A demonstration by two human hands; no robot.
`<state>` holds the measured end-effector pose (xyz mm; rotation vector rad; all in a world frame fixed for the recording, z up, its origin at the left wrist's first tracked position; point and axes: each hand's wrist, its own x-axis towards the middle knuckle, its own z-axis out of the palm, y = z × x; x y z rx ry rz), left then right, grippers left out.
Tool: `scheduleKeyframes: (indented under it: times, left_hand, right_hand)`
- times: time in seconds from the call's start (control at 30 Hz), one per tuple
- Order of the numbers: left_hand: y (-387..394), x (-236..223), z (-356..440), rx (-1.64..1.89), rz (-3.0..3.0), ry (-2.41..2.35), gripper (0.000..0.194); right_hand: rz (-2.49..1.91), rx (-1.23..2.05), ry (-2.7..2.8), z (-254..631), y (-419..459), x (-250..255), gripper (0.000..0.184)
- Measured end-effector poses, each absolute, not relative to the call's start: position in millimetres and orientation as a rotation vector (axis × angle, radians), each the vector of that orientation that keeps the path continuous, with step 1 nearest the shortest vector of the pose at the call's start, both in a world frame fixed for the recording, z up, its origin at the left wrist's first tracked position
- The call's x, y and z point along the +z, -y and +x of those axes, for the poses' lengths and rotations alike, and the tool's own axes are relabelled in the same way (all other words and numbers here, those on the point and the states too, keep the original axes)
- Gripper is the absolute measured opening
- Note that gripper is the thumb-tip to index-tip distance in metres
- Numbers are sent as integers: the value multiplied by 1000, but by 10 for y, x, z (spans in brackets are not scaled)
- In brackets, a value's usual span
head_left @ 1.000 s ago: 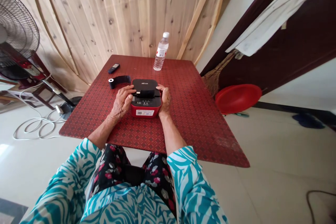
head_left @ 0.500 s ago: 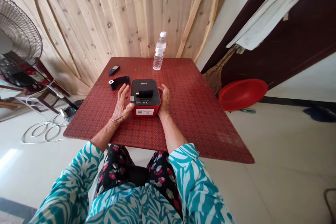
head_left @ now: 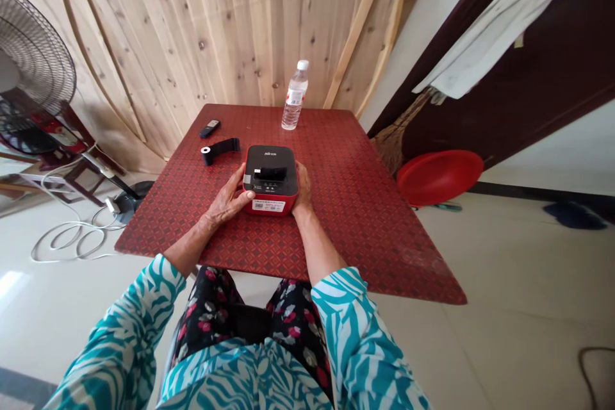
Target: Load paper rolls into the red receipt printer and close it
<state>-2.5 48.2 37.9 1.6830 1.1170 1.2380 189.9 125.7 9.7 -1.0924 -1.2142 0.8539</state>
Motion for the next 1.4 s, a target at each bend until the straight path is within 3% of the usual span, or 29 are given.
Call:
scheduleKeyframes:
  times: [0.43,0.97,1.4]
  left_hand:
    - [-702,386,32,1438,1027,-1039,46]
    - [-750,572,142,1466,753,-1000,37]
    - [-802,447,82,1445,904,-1009,38]
  right_hand:
    - [-1094,787,1291,1930,-1307,26,40]
    - [-1125,760,1303,1900,-1290,76,41]
    - [-1023,940,1090,1870,-1297,84,39]
